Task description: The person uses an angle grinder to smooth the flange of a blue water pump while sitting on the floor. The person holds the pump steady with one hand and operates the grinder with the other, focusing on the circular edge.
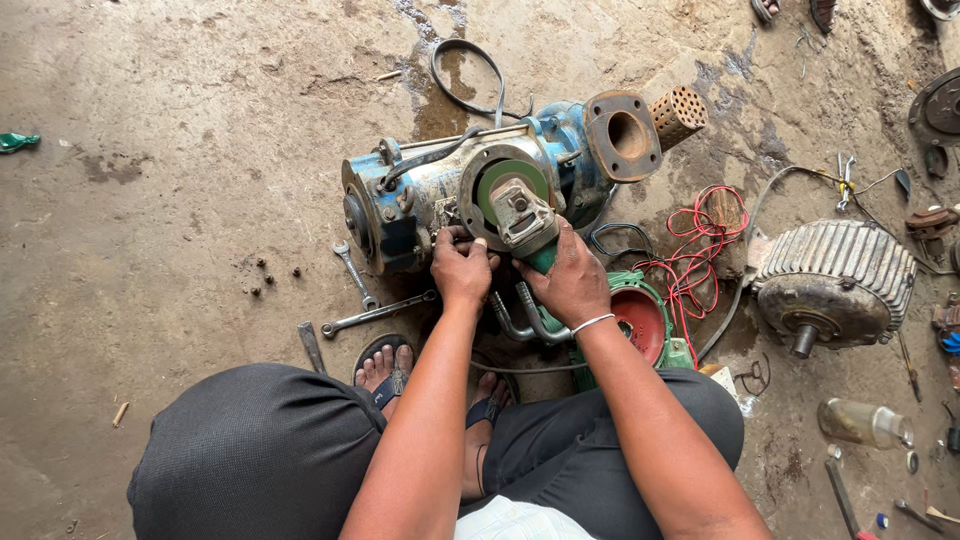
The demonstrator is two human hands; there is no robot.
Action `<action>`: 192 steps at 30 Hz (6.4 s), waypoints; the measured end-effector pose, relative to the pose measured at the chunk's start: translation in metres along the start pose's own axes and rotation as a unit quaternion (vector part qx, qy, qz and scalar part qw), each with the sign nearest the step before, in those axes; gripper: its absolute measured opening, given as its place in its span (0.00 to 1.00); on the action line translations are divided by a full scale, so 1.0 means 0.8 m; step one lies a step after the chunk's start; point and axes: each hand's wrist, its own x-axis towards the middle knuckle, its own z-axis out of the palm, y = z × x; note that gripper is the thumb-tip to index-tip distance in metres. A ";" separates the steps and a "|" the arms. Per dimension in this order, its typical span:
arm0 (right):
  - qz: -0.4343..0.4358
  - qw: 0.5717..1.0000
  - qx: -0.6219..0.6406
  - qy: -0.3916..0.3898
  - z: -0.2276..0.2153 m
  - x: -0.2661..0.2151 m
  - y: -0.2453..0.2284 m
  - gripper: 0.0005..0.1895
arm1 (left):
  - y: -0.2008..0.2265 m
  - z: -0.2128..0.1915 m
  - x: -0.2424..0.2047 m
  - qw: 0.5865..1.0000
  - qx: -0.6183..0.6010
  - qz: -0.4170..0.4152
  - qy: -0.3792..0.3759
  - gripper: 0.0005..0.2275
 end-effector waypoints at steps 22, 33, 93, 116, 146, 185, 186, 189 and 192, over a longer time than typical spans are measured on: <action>0.093 0.820 0.552 0.116 -0.030 -0.004 0.059 0.26 | 0.022 0.026 -0.077 0.987 0.141 0.060 0.043 0.21; 0.173 0.748 0.624 0.147 -0.016 -0.006 0.046 0.23 | 0.081 0.026 -0.132 0.861 0.287 0.137 -0.397 0.45; -0.060 0.990 -0.073 0.108 0.008 0.007 0.008 0.46 | 0.091 -0.004 -0.044 0.999 0.038 0.007 0.030 0.10; -0.028 0.992 -0.069 0.099 0.014 0.009 0.008 0.44 | 0.081 -0.006 -0.040 0.999 0.030 0.027 0.029 0.09; 0.155 0.775 0.603 0.104 -0.052 -0.008 0.029 0.27 | 0.039 0.015 -0.008 0.985 -0.162 -0.059 -0.024 0.22; 0.121 0.848 0.516 -0.022 -0.017 -0.003 0.019 0.34 | 0.079 -0.001 -0.152 0.926 0.268 0.222 -0.146 0.16; 0.120 0.886 0.448 0.001 -0.014 -0.003 0.020 0.33 | 0.076 -0.006 -0.140 0.915 0.287 0.252 -0.128 0.15; 0.066 0.985 0.083 0.140 -0.007 -0.001 0.018 0.47 | 0.081 -0.009 -0.084 0.958 0.188 0.196 0.087 0.11; 0.069 0.992 0.026 0.105 -0.001 -0.004 0.011 0.44 | 0.087 -0.012 -0.045 0.913 0.241 0.294 0.149 0.15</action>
